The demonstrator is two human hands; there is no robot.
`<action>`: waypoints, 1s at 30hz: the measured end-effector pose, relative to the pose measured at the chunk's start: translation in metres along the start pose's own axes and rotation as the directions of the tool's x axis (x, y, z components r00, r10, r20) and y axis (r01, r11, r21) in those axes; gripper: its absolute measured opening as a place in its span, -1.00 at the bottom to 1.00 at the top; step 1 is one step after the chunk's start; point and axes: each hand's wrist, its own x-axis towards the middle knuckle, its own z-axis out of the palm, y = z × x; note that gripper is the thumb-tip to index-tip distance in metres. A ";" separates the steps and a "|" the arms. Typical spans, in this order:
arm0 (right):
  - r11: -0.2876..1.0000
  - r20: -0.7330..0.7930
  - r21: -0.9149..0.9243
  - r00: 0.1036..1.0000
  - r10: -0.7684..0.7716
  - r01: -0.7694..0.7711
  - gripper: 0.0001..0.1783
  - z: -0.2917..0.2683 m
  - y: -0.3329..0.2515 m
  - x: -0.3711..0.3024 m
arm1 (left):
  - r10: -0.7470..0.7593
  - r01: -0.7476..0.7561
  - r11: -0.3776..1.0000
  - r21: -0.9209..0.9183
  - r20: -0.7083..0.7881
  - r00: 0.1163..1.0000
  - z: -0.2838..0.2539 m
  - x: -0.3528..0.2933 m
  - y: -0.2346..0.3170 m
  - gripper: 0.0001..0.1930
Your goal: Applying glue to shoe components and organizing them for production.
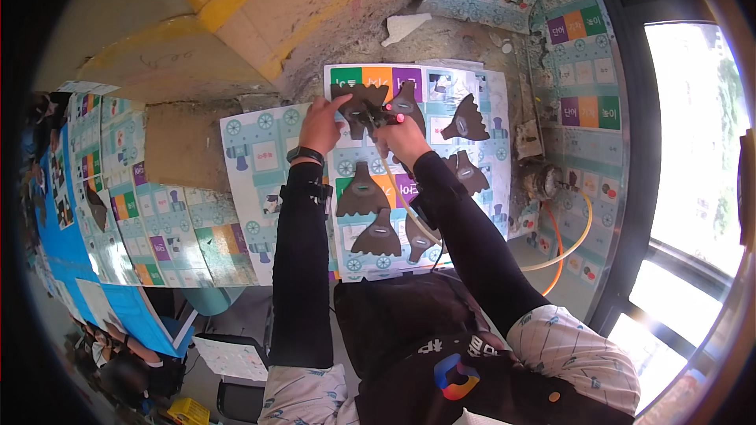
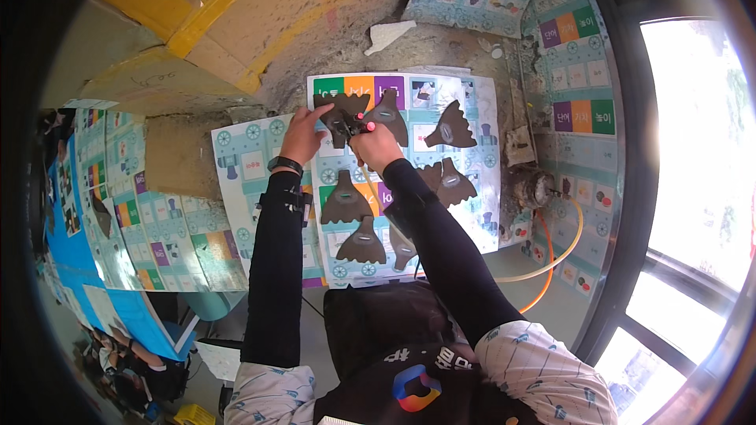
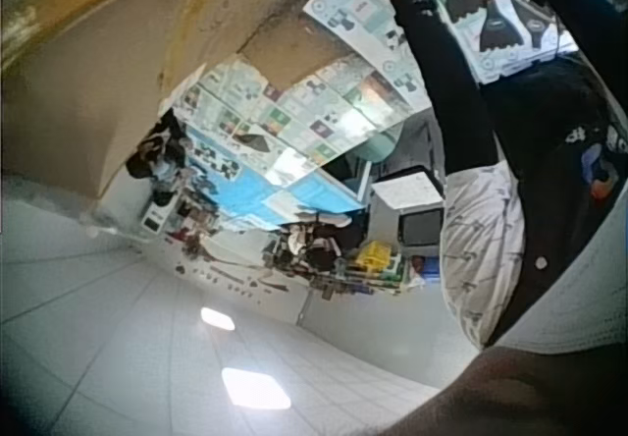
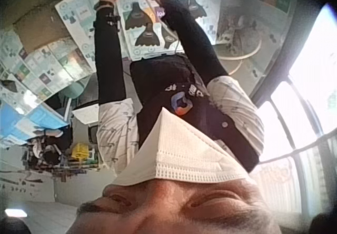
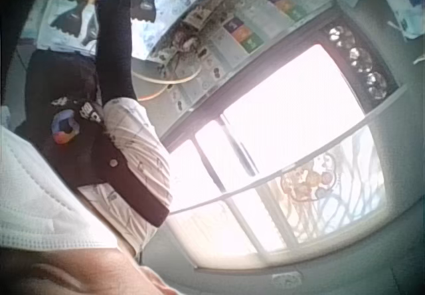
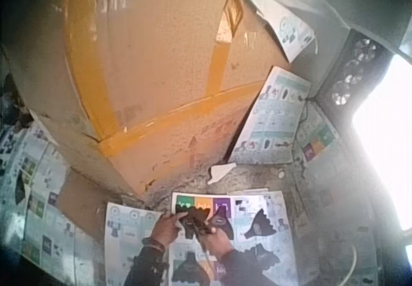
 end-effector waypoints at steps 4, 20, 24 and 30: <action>0.999 -0.061 -0.035 0.998 -0.007 0.005 -0.80 -0.011 0.007 -0.005 | -0.011 0.011 1.000 -0.013 0.006 1.000 0.001 0.000 0.000 -0.32; 0.968 -0.031 0.071 0.970 -0.240 0.242 -0.73 -0.065 0.023 -0.101 | -0.148 0.073 0.973 -0.219 -0.347 0.926 0.001 -0.050 -0.006 -0.66; 0.984 -0.204 0.076 0.968 -0.143 0.162 -0.59 -0.136 0.099 -0.186 | -0.271 0.247 0.962 -0.114 -0.322 0.907 0.016 -0.146 -0.018 -0.82; 0.745 -0.506 -0.638 0.835 -0.214 -0.196 -0.60 -0.154 0.250 -0.227 | -0.358 0.369 0.928 -0.056 0.142 0.923 0.062 -0.291 0.007 -0.64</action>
